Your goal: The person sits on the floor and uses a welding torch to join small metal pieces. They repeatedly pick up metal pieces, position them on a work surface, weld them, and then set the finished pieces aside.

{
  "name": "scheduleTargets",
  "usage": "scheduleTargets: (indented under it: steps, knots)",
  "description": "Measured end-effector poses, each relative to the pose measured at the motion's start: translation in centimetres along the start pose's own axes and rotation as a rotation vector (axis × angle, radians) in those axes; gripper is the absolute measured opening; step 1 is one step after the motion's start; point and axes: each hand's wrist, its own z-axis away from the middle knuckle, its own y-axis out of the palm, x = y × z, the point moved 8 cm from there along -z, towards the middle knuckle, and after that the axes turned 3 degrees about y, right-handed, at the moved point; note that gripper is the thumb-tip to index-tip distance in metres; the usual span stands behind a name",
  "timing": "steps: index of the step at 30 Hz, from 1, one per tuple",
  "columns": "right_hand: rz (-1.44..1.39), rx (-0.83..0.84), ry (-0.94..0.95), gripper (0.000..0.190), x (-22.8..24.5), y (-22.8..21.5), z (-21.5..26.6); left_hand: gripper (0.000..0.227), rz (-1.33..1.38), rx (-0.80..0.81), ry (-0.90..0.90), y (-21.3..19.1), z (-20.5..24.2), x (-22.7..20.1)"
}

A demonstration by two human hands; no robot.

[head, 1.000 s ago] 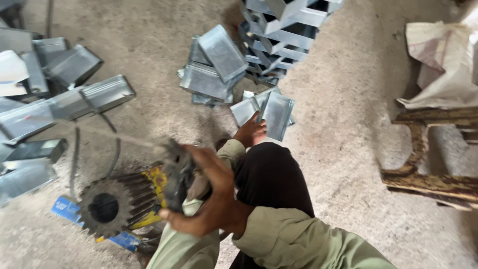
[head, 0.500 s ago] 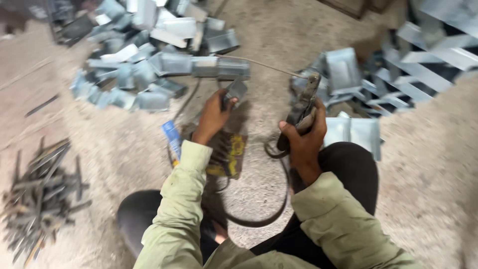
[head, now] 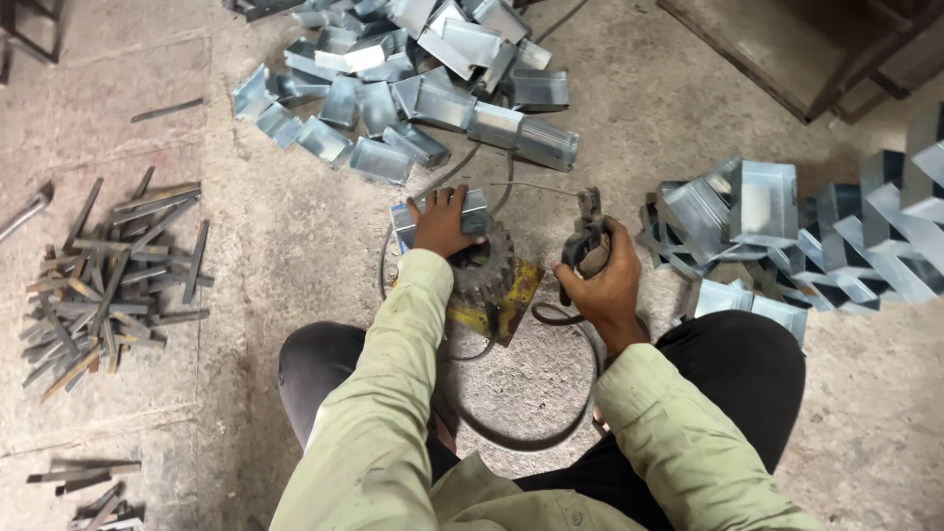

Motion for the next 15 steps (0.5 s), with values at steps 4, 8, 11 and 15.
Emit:
scheduleTargets:
  steps: [4, 8, 11, 15]
  knots:
    - [0.145, -0.039, -0.088, 0.079, 0.5, -0.4, 0.0, 0.055, -0.009, 0.093, 0.108, 1.7, 0.5, 2.7]
    - [0.180, -0.005, -0.106, 0.080, 1.4, -0.6, -0.2, 0.047, 0.109, 0.250, 0.147, 1.8, 0.2, 2.7]
    - [0.188, 0.022, -0.077, 0.080, 1.6, -0.8, -0.2, 0.048, 0.138, 0.276, 0.156, 2.0, 0.6, 1.6]
    - [0.236, 0.051, -0.109, 0.078, 2.6, -1.1, 0.3, 0.076, 0.070, 0.210, 0.182, 1.6, 1.8, 0.2]
